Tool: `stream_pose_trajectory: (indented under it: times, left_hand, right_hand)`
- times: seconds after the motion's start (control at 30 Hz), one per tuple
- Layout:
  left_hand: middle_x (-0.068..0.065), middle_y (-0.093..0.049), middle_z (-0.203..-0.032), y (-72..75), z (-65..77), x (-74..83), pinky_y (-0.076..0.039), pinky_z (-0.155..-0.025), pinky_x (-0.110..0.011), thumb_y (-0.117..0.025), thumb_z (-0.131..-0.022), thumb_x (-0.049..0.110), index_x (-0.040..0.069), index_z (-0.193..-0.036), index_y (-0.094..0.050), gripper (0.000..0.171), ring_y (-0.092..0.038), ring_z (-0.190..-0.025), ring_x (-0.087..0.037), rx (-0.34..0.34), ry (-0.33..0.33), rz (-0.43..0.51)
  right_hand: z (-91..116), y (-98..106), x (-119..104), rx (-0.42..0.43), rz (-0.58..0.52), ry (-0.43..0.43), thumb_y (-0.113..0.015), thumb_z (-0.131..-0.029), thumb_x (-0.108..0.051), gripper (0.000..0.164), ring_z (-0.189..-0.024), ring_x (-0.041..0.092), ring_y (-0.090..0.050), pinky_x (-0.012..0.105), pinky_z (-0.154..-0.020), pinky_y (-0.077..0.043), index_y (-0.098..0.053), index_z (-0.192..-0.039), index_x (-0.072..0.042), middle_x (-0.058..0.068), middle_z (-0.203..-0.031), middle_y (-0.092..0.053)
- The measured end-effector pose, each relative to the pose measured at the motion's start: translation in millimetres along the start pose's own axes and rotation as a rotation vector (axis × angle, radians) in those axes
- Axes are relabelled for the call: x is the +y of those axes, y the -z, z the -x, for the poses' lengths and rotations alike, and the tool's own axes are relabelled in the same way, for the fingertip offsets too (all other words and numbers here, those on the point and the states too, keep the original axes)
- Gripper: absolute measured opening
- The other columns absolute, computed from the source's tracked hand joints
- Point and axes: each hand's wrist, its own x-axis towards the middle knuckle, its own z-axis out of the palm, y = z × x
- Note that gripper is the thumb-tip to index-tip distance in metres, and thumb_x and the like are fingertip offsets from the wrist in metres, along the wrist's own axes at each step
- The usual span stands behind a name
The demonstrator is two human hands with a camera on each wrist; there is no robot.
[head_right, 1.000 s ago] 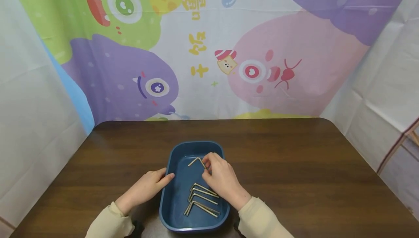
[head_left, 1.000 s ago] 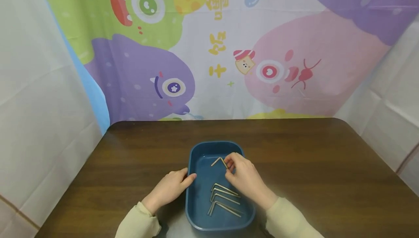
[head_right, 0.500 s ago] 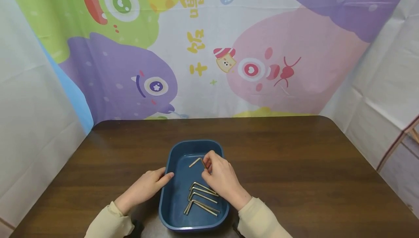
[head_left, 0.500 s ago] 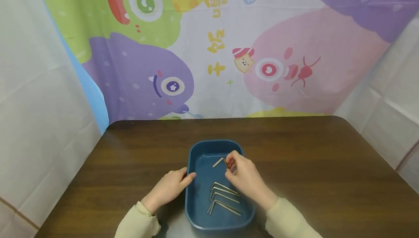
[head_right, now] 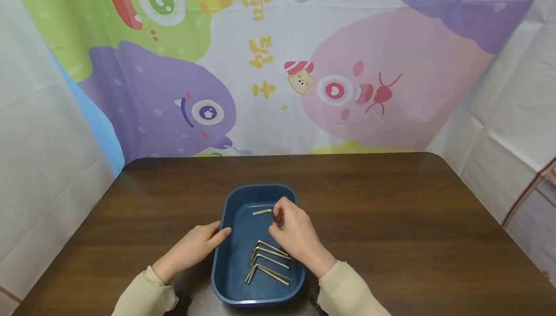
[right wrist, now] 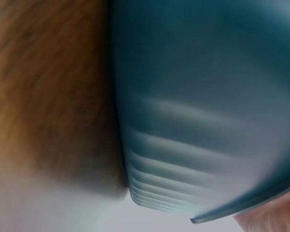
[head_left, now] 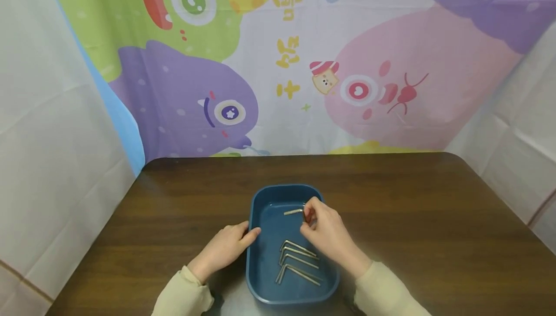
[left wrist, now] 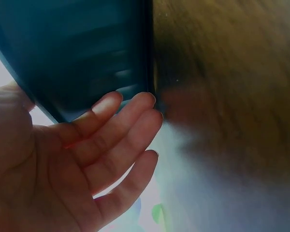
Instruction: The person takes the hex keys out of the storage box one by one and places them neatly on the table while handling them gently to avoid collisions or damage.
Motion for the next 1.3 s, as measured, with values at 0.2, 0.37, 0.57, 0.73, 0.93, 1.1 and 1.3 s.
stream_pose_trajectory:
  times: [0.2, 0.37, 0.57, 0.73, 0.93, 1.1, 1.3]
  left_hand:
    - [-0.002, -0.066, -0.088, 1.3, 0.3, 1.1, -0.045, -0.067, -0.031, -0.045, -0.094, 0.039, 0.013, -0.097, -0.061, 0.031, -0.058, -0.074, -0.008, -0.025, 0.019, 0.029]
    - [-0.002, -0.066, -0.090, 2.0, 0.4, 1.2, -0.045, -0.068, -0.032, -0.044, -0.094, 0.040, 0.013, -0.098, -0.061, 0.032, -0.059, -0.076, -0.009, -0.039, 0.027, 0.036]
    - [-0.001, -0.065, -0.088, 0.5, 1.0, -0.4, -0.044, -0.067, -0.030, -0.043, -0.095, 0.040, 0.013, -0.096, -0.061, 0.032, -0.058, -0.074, -0.008, -0.043, 0.022, 0.026]
    - [0.001, -0.064, -0.083, 0.2, 1.0, -1.1, -0.042, -0.066, -0.029, -0.043, -0.095, 0.040, 0.014, -0.094, -0.060, 0.031, -0.054, -0.070, -0.008, -0.041, 0.014, 0.022]
    - [0.002, -0.059, -0.075, 0.4, 0.8, -1.2, -0.041, -0.062, -0.028, -0.044, -0.095, 0.039, 0.013, -0.090, -0.060, 0.031, -0.051, -0.065, -0.009, -0.031, 0.013, 0.017]
    - [0.002, -0.059, -0.074, 0.2, 0.6, -1.7, -0.040, -0.062, -0.028, -0.044, -0.095, 0.039, 0.013, -0.089, -0.060, 0.030, -0.050, -0.065, -0.009, -0.027, 0.013, 0.015]
    - [0.000, -0.064, -0.083, 0.5, 0.6, -1.6, -0.043, -0.065, -0.029, -0.044, -0.095, 0.040, 0.013, -0.093, -0.061, 0.032, -0.054, -0.070, -0.008, -0.031, 0.010, 0.028]
  right_hand:
    - [-1.2, 6.3, -1.3, 0.001, -0.032, -0.016, -0.064, -0.071, 0.000, 0.025, -0.059, 0.003, -0.051, 0.019, -0.057, -0.046, -0.045, -0.078, -0.015, -0.006, -0.072, -0.050]
    - [-2.1, 11.0, -3.4, 0.011, -0.054, -0.040, -0.064, -0.073, 0.000, 0.024, -0.062, 0.006, -0.053, 0.019, -0.059, -0.047, -0.046, -0.080, -0.014, -0.003, -0.075, -0.051]
    - [-2.9, 16.5, -2.8, 0.058, -0.104, -0.049, -0.064, -0.073, 0.002, 0.023, -0.066, 0.008, -0.055, 0.020, -0.061, -0.048, -0.048, -0.085, -0.011, 0.000, -0.077, -0.053]
    - [-5.5, 22.3, -0.3, 0.099, -0.136, -0.039, -0.065, -0.075, 0.003, 0.024, -0.065, 0.010, -0.055, 0.020, -0.060, -0.049, -0.050, -0.088, -0.010, 0.001, -0.076, -0.055]
    - [-8.7, 29.9, 1.2, 0.132, -0.136, -0.017, -0.064, -0.075, 0.003, 0.023, -0.068, 0.011, -0.056, 0.020, -0.060, -0.049, -0.051, -0.092, -0.006, 0.004, -0.078, -0.056]
    - [-10.1, 35.2, 3.5, 0.137, -0.107, -0.034, -0.065, -0.075, 0.003, 0.025, -0.068, 0.012, -0.057, 0.021, -0.061, -0.049, -0.053, -0.095, -0.005, 0.005, -0.079, -0.057]
    - [-11.5, 40.5, 7.7, 0.129, -0.073, -0.038, -0.064, -0.072, 0.005, 0.030, -0.071, 0.014, -0.058, 0.024, -0.062, -0.049, -0.054, -0.099, -0.003, 0.005, -0.080, -0.059]
